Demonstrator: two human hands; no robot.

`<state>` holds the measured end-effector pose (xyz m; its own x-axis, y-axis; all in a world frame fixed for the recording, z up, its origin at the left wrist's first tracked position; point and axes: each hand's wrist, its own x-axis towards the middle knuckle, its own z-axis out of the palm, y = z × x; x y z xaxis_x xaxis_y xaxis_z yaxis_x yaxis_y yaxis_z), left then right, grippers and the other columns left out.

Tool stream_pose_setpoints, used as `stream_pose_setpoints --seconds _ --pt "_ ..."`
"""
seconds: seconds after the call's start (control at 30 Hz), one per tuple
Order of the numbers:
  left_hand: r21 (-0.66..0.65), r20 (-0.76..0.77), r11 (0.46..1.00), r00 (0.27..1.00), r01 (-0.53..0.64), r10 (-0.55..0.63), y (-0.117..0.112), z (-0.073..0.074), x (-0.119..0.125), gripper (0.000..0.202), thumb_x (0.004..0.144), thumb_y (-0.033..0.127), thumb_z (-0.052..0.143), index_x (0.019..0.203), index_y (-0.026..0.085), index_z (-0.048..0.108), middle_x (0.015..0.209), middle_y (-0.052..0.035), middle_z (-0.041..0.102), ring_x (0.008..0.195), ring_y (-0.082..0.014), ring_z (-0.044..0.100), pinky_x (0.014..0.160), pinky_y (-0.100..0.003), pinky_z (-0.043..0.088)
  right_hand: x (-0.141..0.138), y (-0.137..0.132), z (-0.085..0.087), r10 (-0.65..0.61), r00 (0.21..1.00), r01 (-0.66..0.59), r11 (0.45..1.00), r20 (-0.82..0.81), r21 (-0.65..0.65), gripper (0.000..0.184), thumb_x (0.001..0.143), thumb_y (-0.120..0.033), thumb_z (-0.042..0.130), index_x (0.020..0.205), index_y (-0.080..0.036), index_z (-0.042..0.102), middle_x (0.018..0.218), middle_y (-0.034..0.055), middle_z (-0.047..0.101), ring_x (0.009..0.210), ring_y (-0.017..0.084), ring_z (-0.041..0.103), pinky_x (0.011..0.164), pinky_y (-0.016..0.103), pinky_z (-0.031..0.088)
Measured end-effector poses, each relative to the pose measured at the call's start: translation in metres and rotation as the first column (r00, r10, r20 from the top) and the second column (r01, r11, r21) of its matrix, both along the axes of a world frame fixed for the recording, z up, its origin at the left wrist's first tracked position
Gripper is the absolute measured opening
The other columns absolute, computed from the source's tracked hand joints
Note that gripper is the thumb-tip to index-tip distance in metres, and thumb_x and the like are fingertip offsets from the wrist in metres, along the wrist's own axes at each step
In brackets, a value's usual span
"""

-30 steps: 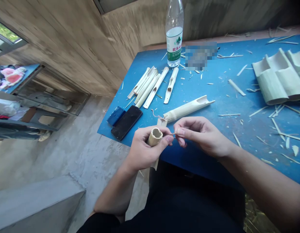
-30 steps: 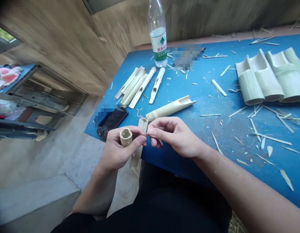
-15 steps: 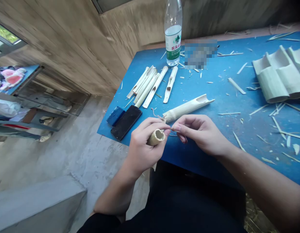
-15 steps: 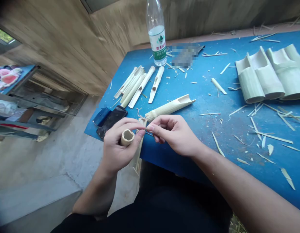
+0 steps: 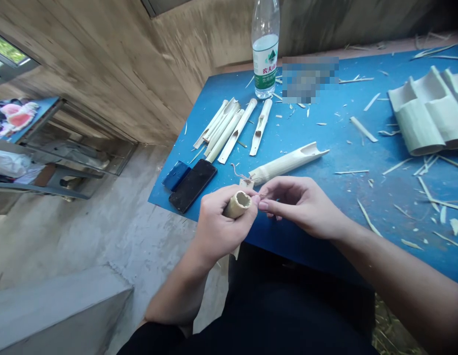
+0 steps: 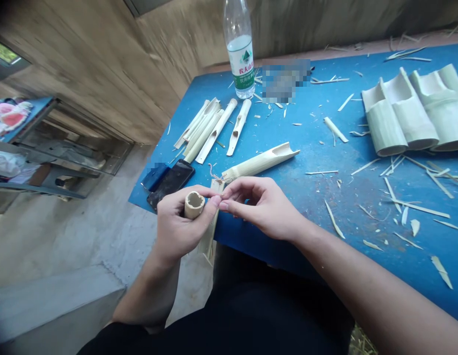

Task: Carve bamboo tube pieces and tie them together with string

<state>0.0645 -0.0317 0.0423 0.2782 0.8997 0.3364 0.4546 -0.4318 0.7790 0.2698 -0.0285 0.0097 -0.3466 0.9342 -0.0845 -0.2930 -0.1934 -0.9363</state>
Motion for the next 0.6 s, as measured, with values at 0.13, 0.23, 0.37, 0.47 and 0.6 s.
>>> stream_pose_setpoints --seconds 0.13,0.23,0.37,0.47,0.6 --pt "-0.013 0.007 1.0 1.0 -0.001 0.001 0.0003 -0.0001 -0.0006 0.005 0.095 0.019 0.079 0.092 0.021 0.081 0.085 -0.0019 0.081 0.073 -0.0178 0.073 0.073 -0.031 0.06 0.0007 0.0 -0.0029 0.009 0.998 -0.01 1.0 0.058 0.022 0.035 0.081 -0.045 0.1 0.095 -0.017 0.085 0.079 0.0046 0.079 0.067 0.015 0.065 0.062 0.026 0.055" --pt "-0.01 0.023 1.0 1.0 -0.004 0.004 0.0007 -0.0004 -0.0014 0.005 0.093 0.017 0.08 0.09 0.021 0.08 0.085 -0.0015 0.08 0.073 -0.0171 0.072 0.07 -0.031 0.058 0.0025 0.0005 -0.0056 0.02 0.997 -0.023 0.999 0.081 0.041 0.031 0.086 -0.045 0.097 0.094 -0.017 0.086 0.082 0.0045 0.079 0.069 0.014 0.065 0.063 0.025 0.053" --pt "-0.008 0.028 1.0 1.0 -0.009 0.009 0.0008 -0.0001 -0.0019 0.007 0.091 0.015 0.081 0.088 0.021 0.078 0.083 -0.0004 0.078 0.072 -0.0159 0.07 0.07 -0.03 0.057 0.0039 0.0001 -0.0067 0.029 0.997 -0.031 0.999 0.064 0.031 0.03 0.086 -0.045 0.096 0.094 -0.018 0.085 0.082 0.004 0.078 0.069 0.014 0.065 0.063 0.025 0.054" --pt "-0.021 0.016 1.0 1.0 0.002 -0.002 0.0008 0.0014 -0.0015 0.006 0.092 0.016 0.08 0.089 0.021 0.078 0.084 -0.001 0.079 0.073 -0.0172 0.071 0.072 -0.031 0.059 0.0036 -0.0003 -0.0049 0.021 0.997 -0.023 1.0 0.076 0.02 0.035 0.084 -0.049 0.098 0.094 -0.018 0.086 0.08 0.0051 0.079 0.068 0.016 0.066 0.062 0.027 0.054" --pt "-0.036 0.012 0.999 1.0 0.026 -0.025 0.0006 0.0026 -0.0008 0.004 0.094 0.017 0.079 0.092 0.021 0.08 0.085 -0.0019 0.081 0.076 -0.0189 0.075 0.076 -0.032 0.062 0.0024 0.0003 -0.0024 0.005 0.996 -0.006 1.0 0.084 0.018 0.038 0.08 -0.052 0.099 0.091 -0.018 0.086 0.077 0.0049 0.078 0.066 0.016 0.066 0.061 0.027 0.054"
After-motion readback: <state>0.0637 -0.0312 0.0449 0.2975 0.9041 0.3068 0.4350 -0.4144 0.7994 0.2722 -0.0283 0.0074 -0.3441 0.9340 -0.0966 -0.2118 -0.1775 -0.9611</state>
